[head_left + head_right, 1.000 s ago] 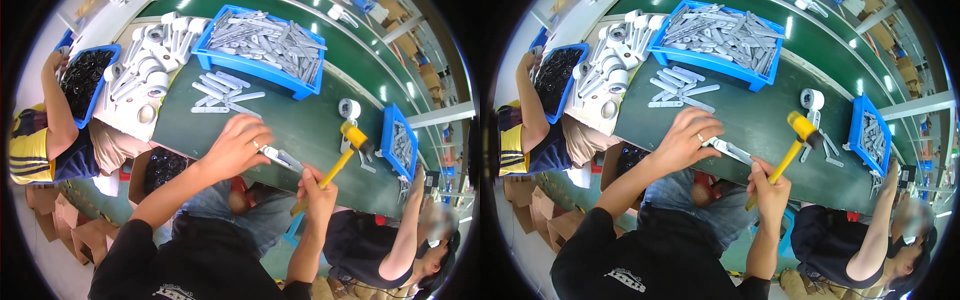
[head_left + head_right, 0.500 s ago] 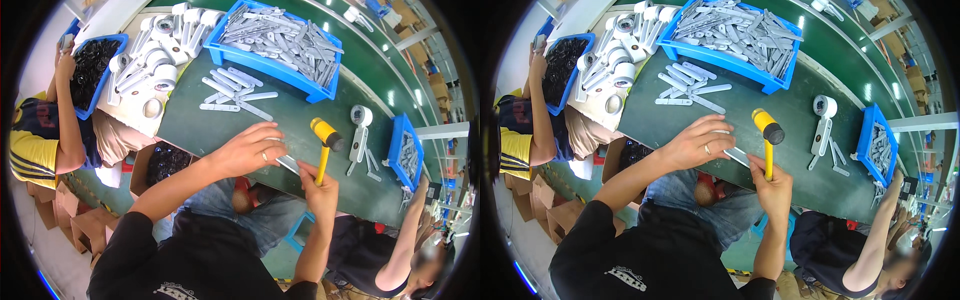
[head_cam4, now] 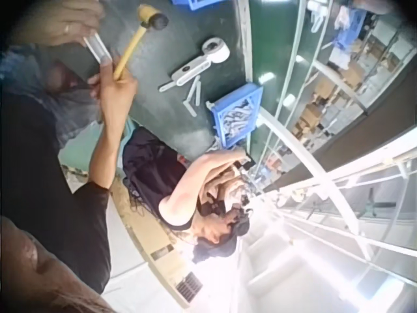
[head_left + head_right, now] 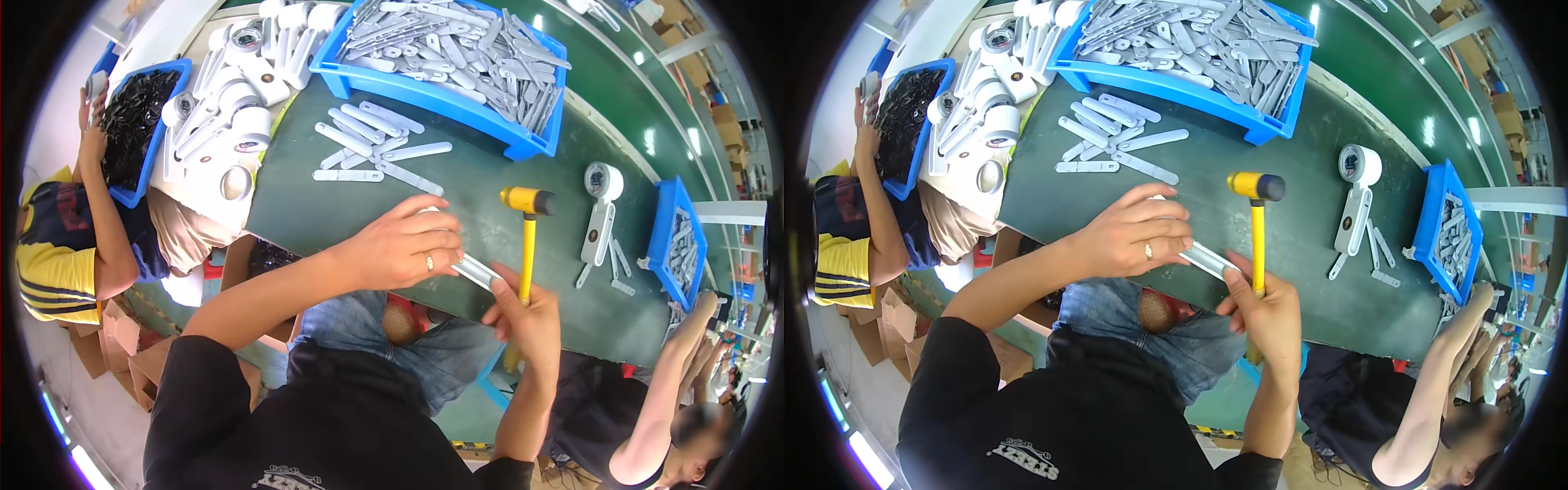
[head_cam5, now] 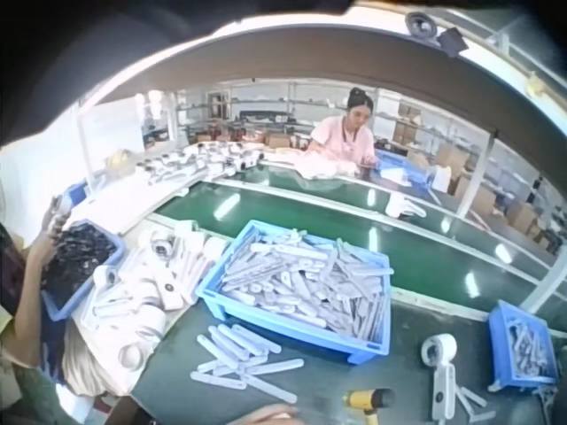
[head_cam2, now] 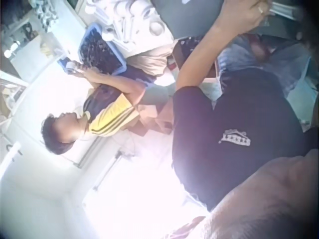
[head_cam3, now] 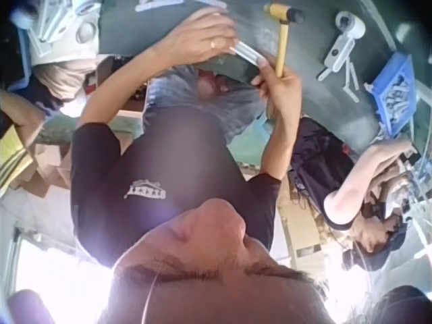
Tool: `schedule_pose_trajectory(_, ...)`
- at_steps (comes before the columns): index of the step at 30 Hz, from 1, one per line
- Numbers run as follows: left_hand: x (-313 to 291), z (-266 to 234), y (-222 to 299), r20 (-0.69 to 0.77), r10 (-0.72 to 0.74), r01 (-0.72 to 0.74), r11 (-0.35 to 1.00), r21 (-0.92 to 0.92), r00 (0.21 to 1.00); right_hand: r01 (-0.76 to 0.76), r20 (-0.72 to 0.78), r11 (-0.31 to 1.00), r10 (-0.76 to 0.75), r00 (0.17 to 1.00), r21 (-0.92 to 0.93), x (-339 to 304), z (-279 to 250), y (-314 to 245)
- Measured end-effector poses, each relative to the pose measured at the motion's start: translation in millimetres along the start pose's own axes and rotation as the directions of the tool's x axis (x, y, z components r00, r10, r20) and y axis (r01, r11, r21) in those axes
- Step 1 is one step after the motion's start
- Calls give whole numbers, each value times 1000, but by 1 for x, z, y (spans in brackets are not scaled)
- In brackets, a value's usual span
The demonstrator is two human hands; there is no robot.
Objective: Assembling plastic components by inserting metal plates and tapping them into place with a rubber mallet.
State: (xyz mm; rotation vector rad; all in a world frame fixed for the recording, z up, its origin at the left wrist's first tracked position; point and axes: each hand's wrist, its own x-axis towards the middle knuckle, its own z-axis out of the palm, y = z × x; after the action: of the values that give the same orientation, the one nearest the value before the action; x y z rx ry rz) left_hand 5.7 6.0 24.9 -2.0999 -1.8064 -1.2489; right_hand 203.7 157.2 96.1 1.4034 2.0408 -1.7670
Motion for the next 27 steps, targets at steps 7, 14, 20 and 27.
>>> schedule_pose_trajectory(7, 0, 2, 1, -2, -27, 27, 999, -26, 1000, -48, 60, 869, 21, 998, 493, 2, 10, 28)
schedule_pose_trajectory(14, 22, -9, 16, 116, 21, -35, 992, 121, 993, 11, -27, 889, 1, 1000, 458, 6, 15, 30)
schedule_pose_trajectory(20, 27, -2, 13, 218, 92, -125, 982, 143, 972, 23, -25, 889, -13, 1000, 457, 4, 14, 29)
schedule_pose_trajectory(27, 25, 2, 12, 188, 104, -129, 984, 124, 977, 78, -54, 895, -61, 997, 439, 0, 18, 31)
